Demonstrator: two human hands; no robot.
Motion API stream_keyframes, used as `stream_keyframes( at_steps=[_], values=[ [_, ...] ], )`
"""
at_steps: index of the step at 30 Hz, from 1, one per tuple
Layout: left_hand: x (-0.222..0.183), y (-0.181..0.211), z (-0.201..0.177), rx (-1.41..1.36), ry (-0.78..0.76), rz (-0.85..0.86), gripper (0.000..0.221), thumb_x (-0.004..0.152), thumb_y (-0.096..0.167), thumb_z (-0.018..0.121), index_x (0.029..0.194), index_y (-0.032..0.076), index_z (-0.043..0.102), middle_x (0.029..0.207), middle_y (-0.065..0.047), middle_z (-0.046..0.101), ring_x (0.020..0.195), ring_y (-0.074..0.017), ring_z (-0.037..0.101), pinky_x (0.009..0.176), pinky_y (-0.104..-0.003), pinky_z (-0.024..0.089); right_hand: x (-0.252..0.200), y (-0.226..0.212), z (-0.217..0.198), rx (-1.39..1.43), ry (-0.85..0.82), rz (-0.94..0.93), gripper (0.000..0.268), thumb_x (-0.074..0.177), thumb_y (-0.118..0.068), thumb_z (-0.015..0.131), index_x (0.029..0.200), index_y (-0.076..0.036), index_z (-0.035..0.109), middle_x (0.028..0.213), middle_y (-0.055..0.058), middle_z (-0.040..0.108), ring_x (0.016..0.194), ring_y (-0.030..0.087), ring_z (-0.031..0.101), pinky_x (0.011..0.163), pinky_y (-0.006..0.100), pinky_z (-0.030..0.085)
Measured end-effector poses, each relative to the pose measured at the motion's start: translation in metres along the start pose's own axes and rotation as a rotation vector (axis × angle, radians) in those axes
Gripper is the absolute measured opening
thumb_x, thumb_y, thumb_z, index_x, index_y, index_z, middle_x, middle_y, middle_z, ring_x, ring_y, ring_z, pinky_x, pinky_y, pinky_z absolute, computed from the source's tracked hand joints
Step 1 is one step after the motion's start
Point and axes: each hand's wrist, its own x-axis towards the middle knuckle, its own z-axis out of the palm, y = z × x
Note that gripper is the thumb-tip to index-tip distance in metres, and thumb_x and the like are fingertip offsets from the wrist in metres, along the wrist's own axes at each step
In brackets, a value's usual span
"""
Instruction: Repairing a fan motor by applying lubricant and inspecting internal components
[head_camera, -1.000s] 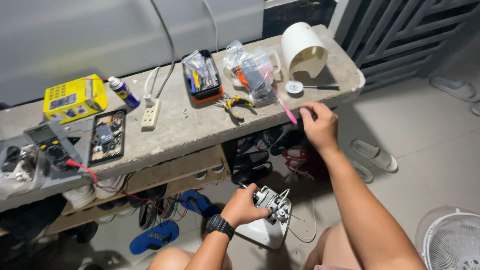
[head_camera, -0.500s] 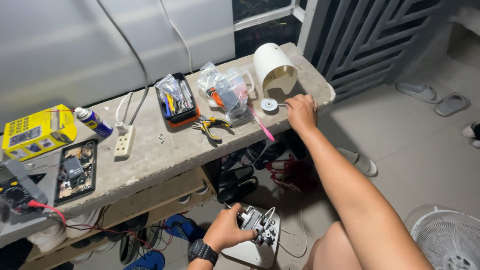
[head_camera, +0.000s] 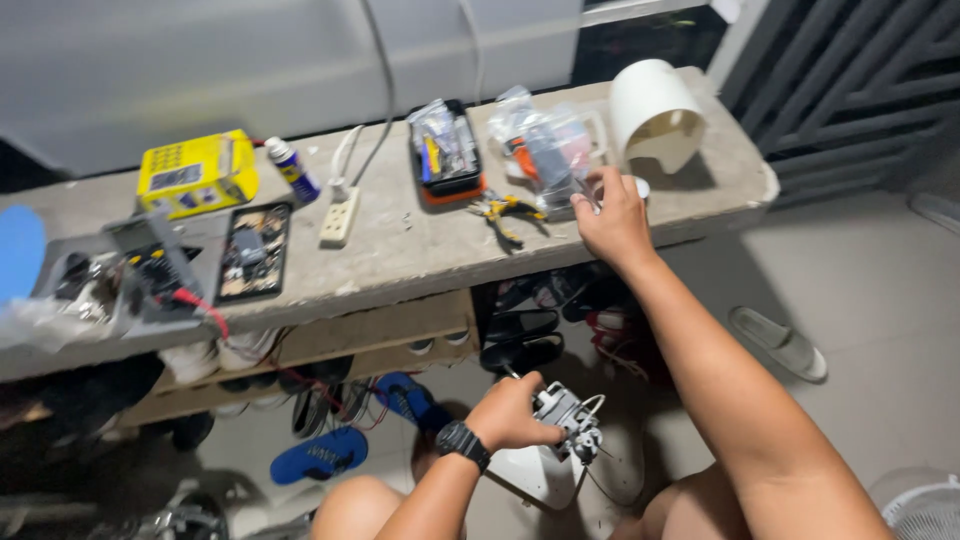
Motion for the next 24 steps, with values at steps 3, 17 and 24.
stream_keyframes(
  at_steps=[3,17,24],
  values=[
    [-0.005,0.002,-0.001,-0.008,-0.016,-0.039,0.069,0.071,0.046,0.088,0.121,0.001,0.074,0.098,-0.017,0.084,0.083,-0.0389,0.079,0.079,-0.046,0.066,0.023,-0.028,0.003,-0.063,-0.164,0.161,0.072,0.1,-0.029,0.084,0.163,-0.007,0.058,0.132,0.033,0.073,0.114,0.048,0.075,0.099,0.06,0.06],
    [-0.005,0.004,-0.016,-0.019,-0.08,-0.02,0.067,0.073,0.045,0.088,0.121,0.0,0.076,0.107,-0.021,0.084,0.091,-0.0416,0.081,0.084,-0.047,0.068,0.047,-0.011,0.039,-0.287,-0.251,0.198,0.067,0.093,-0.011,0.081,0.158,-0.022,0.067,0.134,0.021,0.08,0.114,0.046,0.077,0.097,0.058,0.06],
    [0.001,-0.002,-0.013,-0.036,-0.079,0.005,0.069,0.071,0.045,0.091,0.124,0.003,0.077,0.107,-0.018,0.085,0.093,-0.0383,0.082,0.087,-0.044,0.068,0.056,-0.018,0.024,-0.15,0.003,0.014,0.049,0.092,0.002,0.08,0.14,-0.008,0.079,0.11,0.02,0.087,0.089,0.038,0.082,0.082,0.052,0.064]
  ],
)
